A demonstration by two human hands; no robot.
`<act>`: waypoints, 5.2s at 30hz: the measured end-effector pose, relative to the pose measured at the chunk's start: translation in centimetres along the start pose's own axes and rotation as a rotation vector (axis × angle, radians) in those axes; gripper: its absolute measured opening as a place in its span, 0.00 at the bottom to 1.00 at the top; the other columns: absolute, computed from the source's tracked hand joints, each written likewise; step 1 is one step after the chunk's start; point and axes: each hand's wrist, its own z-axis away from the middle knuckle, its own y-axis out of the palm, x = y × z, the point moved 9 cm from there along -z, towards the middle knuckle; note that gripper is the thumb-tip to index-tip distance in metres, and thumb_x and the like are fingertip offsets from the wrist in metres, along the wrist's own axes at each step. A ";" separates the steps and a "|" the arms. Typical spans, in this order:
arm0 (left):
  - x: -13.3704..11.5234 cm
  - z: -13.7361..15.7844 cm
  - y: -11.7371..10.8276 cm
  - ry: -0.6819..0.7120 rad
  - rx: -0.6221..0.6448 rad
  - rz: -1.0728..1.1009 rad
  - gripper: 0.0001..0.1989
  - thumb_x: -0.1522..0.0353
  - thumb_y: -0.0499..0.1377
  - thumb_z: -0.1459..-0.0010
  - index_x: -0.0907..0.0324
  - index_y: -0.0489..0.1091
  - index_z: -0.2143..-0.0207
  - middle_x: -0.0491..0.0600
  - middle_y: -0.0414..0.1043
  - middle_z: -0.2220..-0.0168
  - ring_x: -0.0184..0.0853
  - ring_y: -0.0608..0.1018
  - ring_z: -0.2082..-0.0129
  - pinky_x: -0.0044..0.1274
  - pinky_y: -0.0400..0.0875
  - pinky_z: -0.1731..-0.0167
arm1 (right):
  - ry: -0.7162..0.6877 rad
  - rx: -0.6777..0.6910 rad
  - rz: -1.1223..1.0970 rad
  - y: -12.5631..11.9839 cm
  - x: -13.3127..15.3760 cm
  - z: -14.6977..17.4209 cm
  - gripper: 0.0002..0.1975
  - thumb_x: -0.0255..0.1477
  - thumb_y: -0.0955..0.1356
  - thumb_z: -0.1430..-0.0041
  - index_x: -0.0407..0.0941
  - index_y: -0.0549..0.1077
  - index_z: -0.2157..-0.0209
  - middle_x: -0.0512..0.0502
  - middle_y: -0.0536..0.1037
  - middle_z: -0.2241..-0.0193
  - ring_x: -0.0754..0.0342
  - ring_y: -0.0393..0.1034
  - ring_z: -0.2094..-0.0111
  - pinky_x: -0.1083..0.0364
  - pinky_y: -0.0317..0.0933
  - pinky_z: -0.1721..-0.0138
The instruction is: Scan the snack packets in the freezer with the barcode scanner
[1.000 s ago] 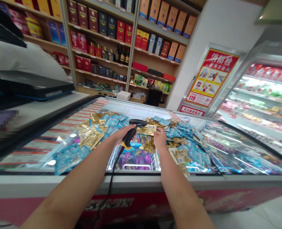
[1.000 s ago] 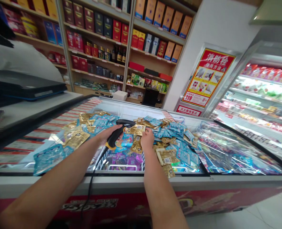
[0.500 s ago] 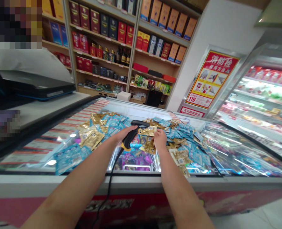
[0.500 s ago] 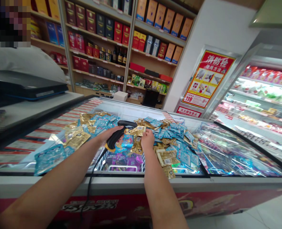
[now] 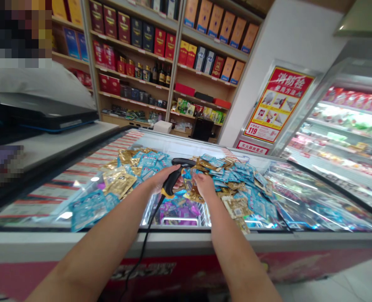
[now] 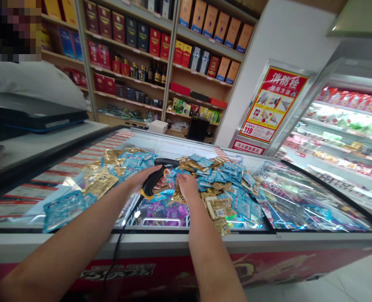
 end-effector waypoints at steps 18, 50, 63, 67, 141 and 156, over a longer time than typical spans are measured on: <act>0.2 -0.6 -4.0 -0.021 -0.308 0.031 0.15 0.58 0.61 0.50 0.63 0.71 0.72 0.56 0.77 0.72 0.36 0.79 0.74 0.23 0.75 0.72 | 0.025 0.070 0.449 -0.7 -0.7 0.8 0.37 0.48 0.73 0.62 0.42 0.71 0.51 0.36 0.70 0.54 0.44 0.66 0.54 0.51 0.58 0.54; -2.0 0.3 -2.1 0.154 -0.151 0.013 0.18 0.56 0.59 0.50 0.63 0.73 0.69 0.56 0.77 0.68 0.35 0.79 0.69 0.22 0.73 0.67 | 0.371 -0.146 -0.398 -0.3 -4.2 0.4 0.05 0.27 0.62 0.53 0.43 0.69 0.74 0.51 0.73 0.82 0.56 0.68 0.85 0.60 0.61 0.83; -1.0 0.6 -0.9 0.079 -0.102 -0.065 0.16 0.57 0.61 0.52 0.62 0.72 0.74 0.52 0.75 0.75 0.33 0.76 0.75 0.22 0.72 0.71 | 0.274 -0.167 -0.290 0.0 -5.0 -0.1 0.07 0.32 0.65 0.50 0.44 0.73 0.73 0.49 0.76 0.81 0.54 0.69 0.83 0.58 0.61 0.81; -0.9 0.7 -0.9 0.061 -0.110 -0.083 0.17 0.56 0.62 0.53 0.62 0.72 0.73 0.52 0.75 0.75 0.34 0.77 0.75 0.22 0.72 0.71 | 0.278 -0.153 -0.263 0.1 -5.1 -0.1 0.08 0.32 0.65 0.50 0.44 0.74 0.72 0.49 0.76 0.79 0.55 0.70 0.82 0.58 0.61 0.80; -1.7 -0.2 -3.2 0.195 -0.302 0.369 0.10 0.65 0.56 0.43 0.65 0.71 0.68 0.56 0.76 0.69 0.36 0.80 0.71 0.23 0.76 0.71 | -0.028 0.182 0.593 1.7 1.9 1.3 0.16 0.30 0.58 0.39 0.50 0.74 0.57 0.44 0.75 0.56 0.46 0.59 0.47 0.43 0.47 0.49; -1.7 -8.5 -1.3 0.152 -0.216 0.573 0.11 0.64 0.58 0.46 0.65 0.71 0.68 0.52 0.75 0.75 0.36 0.79 0.75 0.22 0.74 0.77 | 0.070 0.074 0.539 1.4 1.7 0.9 0.21 0.41 0.61 0.41 0.43 0.71 0.53 0.37 0.69 0.52 0.41 0.59 0.49 0.46 0.52 0.50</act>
